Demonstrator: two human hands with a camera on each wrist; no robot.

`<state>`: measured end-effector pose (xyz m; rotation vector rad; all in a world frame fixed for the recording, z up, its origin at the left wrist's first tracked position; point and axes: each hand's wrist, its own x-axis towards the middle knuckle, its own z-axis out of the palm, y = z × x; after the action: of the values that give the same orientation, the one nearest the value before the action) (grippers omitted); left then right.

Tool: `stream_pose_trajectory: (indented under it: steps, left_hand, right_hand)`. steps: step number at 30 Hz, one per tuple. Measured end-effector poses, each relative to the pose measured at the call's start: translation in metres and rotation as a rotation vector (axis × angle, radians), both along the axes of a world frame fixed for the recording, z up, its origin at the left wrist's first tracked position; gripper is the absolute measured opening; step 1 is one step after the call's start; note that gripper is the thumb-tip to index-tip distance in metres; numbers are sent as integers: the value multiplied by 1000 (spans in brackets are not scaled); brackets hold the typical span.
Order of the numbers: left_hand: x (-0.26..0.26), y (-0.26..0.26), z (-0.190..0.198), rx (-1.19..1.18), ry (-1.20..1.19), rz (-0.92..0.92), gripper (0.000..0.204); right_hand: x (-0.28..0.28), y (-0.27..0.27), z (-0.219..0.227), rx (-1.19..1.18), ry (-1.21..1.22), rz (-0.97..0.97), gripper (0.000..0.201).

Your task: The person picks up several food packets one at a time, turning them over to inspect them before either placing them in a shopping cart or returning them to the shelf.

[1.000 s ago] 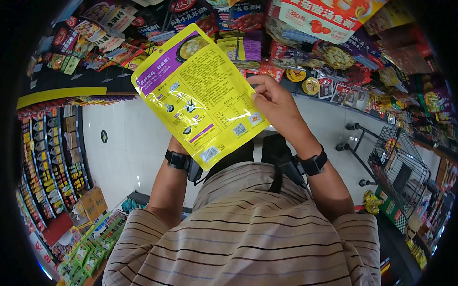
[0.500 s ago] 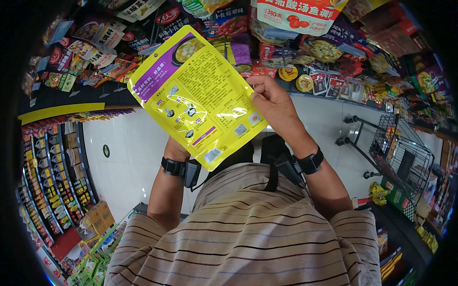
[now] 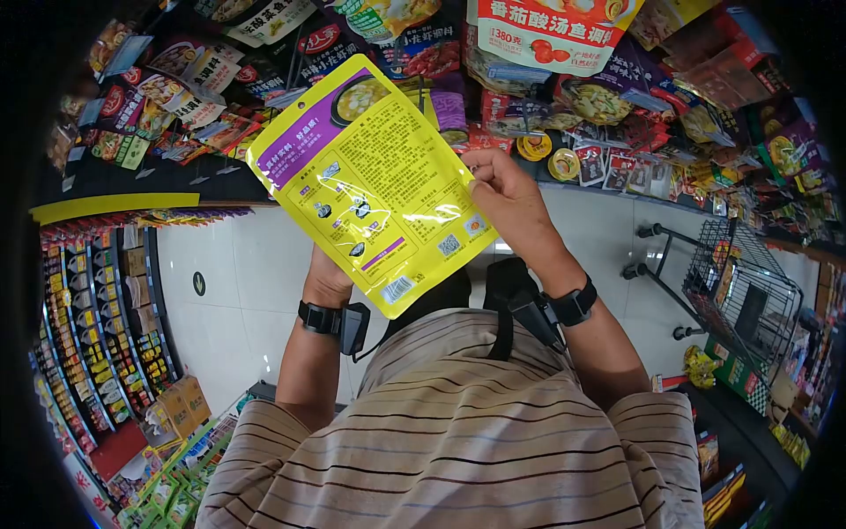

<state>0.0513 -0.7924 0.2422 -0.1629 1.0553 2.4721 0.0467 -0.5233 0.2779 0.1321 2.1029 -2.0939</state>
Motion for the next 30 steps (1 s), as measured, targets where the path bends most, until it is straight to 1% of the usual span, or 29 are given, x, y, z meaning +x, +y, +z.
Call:
stream_pose_trajectory:
  steps: [2, 6, 9, 12, 14, 17, 19, 21, 23, 25, 30]
  left_hand:
    - [0, 2, 5, 3, 15, 0, 44]
    - [1, 2, 13, -130, 109, -43, 45]
    - [1, 1, 13, -152, 130, -58, 45]
    - [0, 2, 7, -14, 26, -39, 44]
    - [-1, 0, 3, 73, -25, -65, 47]
    - [-2, -4, 1, 92, -28, -130, 64]
    - [-2, -4, 0, 90, -31, -125, 63]
    - [-2, -4, -5, 165, -7, -132, 59]
    - [-4, -3, -8, 267, -103, -112, 51]
    - [-9, 1, -3, 352, -334, -57, 46]
    - [-10, 1, -9, 358, -307, -85, 48]
  right_hand:
    - [0, 0, 0, 15, -1, -1, 28]
    - [0, 0, -3, 44, 0, 3, 27]
    - [0, -1, -3, 40, -4, 6, 27]
    - [-1, 0, -5, 18, -7, 9, 27]
    - [-1, -1, -5, -7, -17, 8, 27]
    - [-1, -4, -1, -27, -35, 2, 29]
    - [-2, -5, -2, -12, -37, -3, 30]
    - [-3, -6, -1, 63, -11, -2, 32]
    - [-2, -7, 0, 114, 23, -2, 33]
    - [-2, -10, 0, 140, 63, -4, 34]
    - [-1, -11, 15, 434, 267, 30, 38]
